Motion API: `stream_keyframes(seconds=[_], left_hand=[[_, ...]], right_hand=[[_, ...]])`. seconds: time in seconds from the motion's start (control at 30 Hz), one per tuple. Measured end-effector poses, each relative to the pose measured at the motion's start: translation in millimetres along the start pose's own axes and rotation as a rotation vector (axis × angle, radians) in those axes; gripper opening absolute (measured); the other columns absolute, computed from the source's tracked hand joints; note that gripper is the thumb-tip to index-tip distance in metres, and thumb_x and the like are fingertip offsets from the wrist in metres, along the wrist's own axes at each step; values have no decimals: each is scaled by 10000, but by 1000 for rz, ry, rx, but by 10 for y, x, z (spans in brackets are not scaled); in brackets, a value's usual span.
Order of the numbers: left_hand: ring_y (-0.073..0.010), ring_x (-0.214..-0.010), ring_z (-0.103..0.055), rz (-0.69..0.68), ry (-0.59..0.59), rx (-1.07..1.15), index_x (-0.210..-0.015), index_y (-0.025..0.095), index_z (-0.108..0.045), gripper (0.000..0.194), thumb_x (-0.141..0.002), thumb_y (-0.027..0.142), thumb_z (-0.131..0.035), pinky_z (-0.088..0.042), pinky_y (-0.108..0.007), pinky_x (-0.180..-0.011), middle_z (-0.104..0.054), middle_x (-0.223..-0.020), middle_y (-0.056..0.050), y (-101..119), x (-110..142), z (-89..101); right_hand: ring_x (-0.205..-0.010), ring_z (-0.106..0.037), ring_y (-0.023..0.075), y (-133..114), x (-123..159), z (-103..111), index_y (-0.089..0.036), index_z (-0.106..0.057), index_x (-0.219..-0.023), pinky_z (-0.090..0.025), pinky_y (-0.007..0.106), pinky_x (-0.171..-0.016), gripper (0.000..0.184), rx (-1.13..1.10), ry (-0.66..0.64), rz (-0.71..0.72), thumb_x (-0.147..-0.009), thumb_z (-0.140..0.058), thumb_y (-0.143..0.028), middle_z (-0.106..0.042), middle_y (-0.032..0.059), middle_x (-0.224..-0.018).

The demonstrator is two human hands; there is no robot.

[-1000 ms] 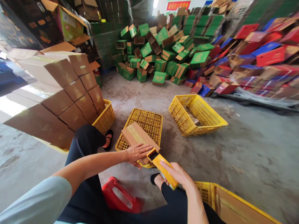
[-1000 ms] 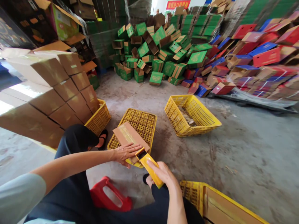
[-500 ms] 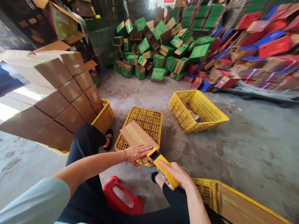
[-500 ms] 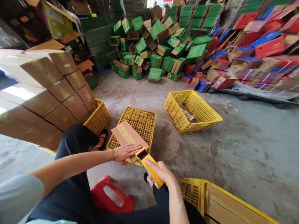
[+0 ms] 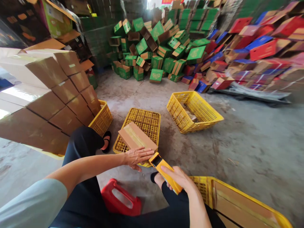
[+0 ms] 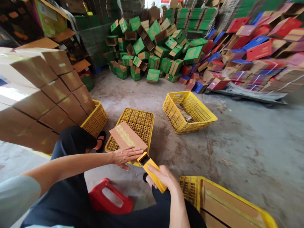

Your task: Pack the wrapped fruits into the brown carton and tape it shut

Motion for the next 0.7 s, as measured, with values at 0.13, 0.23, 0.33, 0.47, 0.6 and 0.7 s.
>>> stream_keyframes(seconds=[0.13, 0.23, 0.33, 0.47, 0.6, 0.7], left_hand=[[-309, -1636, -48, -18, 1, 2, -1685, 50, -59, 1046, -943, 581, -573, -111, -471, -1326, -67, -1752, -190, 30, -52, -59], [-297, -1636, -59, -17, -4, 1, -1685, 54, -48, 1007, -963, 542, -552, -111, -477, -1325, -58, -1753, -184, 18, -57, -70], [-284, -1637, -57, -9, -15, 8, -1688, 71, -37, 986, -971, 515, -546, -125, -472, -1324, -52, -1755, -176, 11, -46, -50], [-283, -1636, -68, 5, -15, 14, -1695, 105, -54, 976, -969, 512, -564, -143, -459, -1323, -76, -1756, -167, 18, -29, -19], [-296, -1635, -60, 15, -2, 9, -1694, 96, -77, 1018, -952, 578, -581, -116, -452, -1328, -63, -1754, -172, 23, -32, -17], [-304, -1634, -73, 6, 23, 24, -1691, 92, -110, 1033, -946, 634, -577, -116, -453, -1329, -72, -1751, -177, 50, -27, -20]], right_hand=[[-583, -714, 251, 9, 0, 5, -134, -692, -791, -592, 324, -566, 658, -12, -14, 8, -917, -549, -764, -724, 180, -679], [-592, -714, 243, -40, 63, 12, -137, -692, -791, -584, 313, -564, 651, -25, -28, 20, -918, -550, -760, -735, 169, -693], [-568, -699, 226, -80, 166, 9, -147, -689, -784, -578, 304, -560, 633, -36, -36, 16, -928, -542, -745, -728, 157, -674], [-543, -688, 223, -23, 292, 26, -149, -702, -879, -561, 288, -517, 590, -55, 5, -4, -930, -541, -714, -712, 118, -636], [-550, -697, 223, 98, 292, 52, -131, -711, -944, -570, 298, -532, 582, -42, 5, -20, -954, -524, -682, -725, 120, -654], [-564, -713, 237, 142, 202, 52, -127, -724, -887, -586, 315, -547, 598, -13, -11, -26, -948, -542, -693, -739, 162, -691]])
Point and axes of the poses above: each hand's wrist, its own x-axis away from the middle knuckle, its own z-axis out of the back of the hand, y = z × x, the point moved 4 cm from there along -x, towards the middle knuckle
